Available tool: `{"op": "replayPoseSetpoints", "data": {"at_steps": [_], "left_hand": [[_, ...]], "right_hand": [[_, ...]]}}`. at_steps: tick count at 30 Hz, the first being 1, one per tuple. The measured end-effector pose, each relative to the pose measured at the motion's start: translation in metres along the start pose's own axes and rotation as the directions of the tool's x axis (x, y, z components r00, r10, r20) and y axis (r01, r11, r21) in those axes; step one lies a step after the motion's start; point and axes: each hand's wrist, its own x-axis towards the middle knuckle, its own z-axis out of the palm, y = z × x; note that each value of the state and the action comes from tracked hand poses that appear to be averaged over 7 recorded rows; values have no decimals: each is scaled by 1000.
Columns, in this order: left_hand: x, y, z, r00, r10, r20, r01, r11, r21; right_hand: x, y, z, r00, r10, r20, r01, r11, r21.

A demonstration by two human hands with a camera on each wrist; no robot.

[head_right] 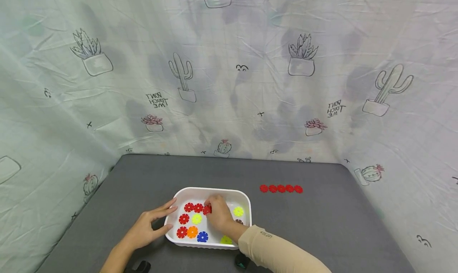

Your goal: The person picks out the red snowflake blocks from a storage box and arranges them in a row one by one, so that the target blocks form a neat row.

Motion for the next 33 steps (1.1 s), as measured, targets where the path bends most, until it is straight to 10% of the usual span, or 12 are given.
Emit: {"op": "replayPoseSetpoints", "data": {"at_steps": [14,33], "left_hand": [[-1,-2,0,1000,11,10,-11,1000,-1],[-3,-5,1,998,57,0,-57,998,7]], "right_hand": [[-2,-1,-1,997,-67,42,68,998,-20],[3,-7,-12,999,-38,-8,39,974,222]]}}
